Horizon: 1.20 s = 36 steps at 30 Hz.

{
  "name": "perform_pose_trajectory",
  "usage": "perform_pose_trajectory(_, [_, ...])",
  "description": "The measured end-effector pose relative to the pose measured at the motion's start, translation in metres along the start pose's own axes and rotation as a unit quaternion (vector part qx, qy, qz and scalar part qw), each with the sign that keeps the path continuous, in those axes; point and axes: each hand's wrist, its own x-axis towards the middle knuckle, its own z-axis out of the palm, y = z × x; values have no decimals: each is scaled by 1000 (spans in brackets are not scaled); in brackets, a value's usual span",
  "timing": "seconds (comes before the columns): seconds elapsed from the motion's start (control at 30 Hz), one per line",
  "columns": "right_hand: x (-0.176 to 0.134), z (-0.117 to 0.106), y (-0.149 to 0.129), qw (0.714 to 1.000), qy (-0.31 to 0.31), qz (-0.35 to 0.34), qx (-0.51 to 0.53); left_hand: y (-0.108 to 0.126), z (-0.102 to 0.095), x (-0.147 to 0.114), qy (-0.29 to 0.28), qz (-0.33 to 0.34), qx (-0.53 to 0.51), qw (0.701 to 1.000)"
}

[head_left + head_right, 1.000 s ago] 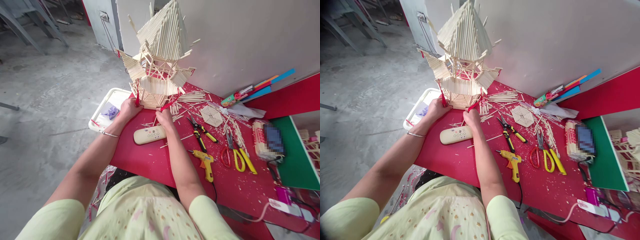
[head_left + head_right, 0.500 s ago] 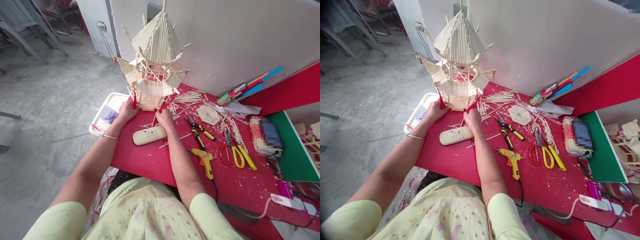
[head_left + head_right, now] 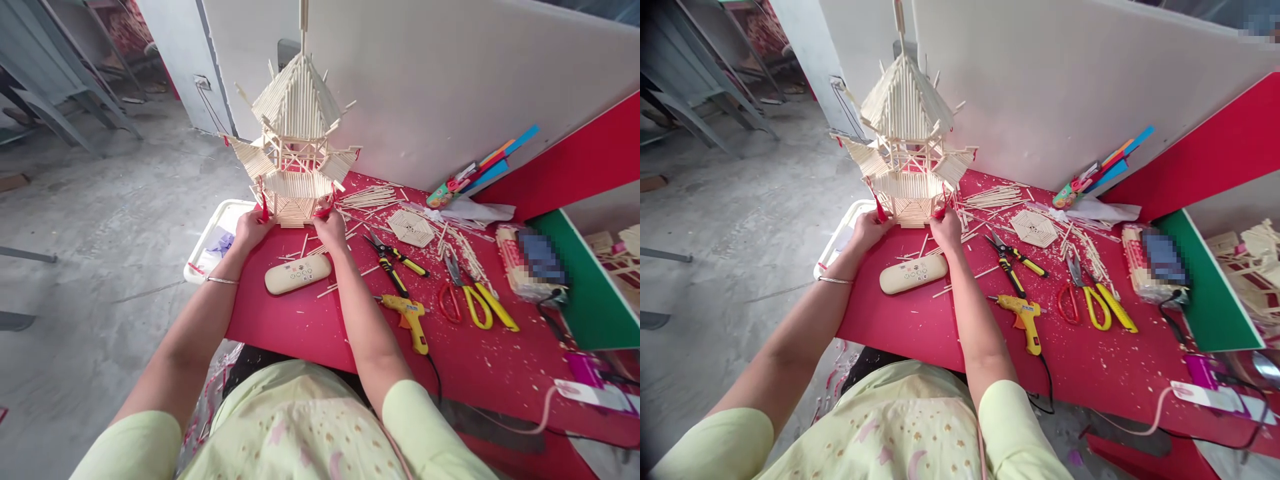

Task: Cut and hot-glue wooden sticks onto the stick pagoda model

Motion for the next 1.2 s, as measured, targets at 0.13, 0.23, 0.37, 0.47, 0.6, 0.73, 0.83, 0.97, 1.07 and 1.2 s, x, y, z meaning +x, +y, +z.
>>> perform_pose_trajectory(0.13, [3,-2,-6,999,-22,15,-28,-1,4,3,16,-38,16,999])
perform_pose_trajectory(0.23, [4,-5,-8,998,-32,20,-44,0,8,4,25,-49,41,998])
perform_pose_trajectory(0.37, [5,-5,-7,998,-34,8,-48,-1,13,7,41,-66,66,995])
perform_pose_trajectory(0.47, [5,-5,-4,999,-39,4,-36,1,13,8,46,-62,52,996])
perform_pose_trajectory(0.6, [4,-6,-1,999,-47,6,-8,8,8,5,33,-57,52,996])
perform_pose_trajectory(0.73, [3,-9,-1,998,-67,1,-11,11,4,2,25,-45,53,997])
perform_pose_trajectory(0.83, [3,-11,-3,996,-79,4,-36,7,4,1,26,-16,35,999])
perform_pose_trajectory(0.97, [1,-11,-8,995,-72,-1,-73,0,6,2,33,-14,22,999])
perform_pose_trajectory(1.07, [-1,-9,-12,991,-70,6,-114,-4,8,4,40,-10,12,999])
perform_pose_trajectory(1.2, [-3,-6,-16,986,-73,13,-146,-9,9,6,40,-2,8,999])
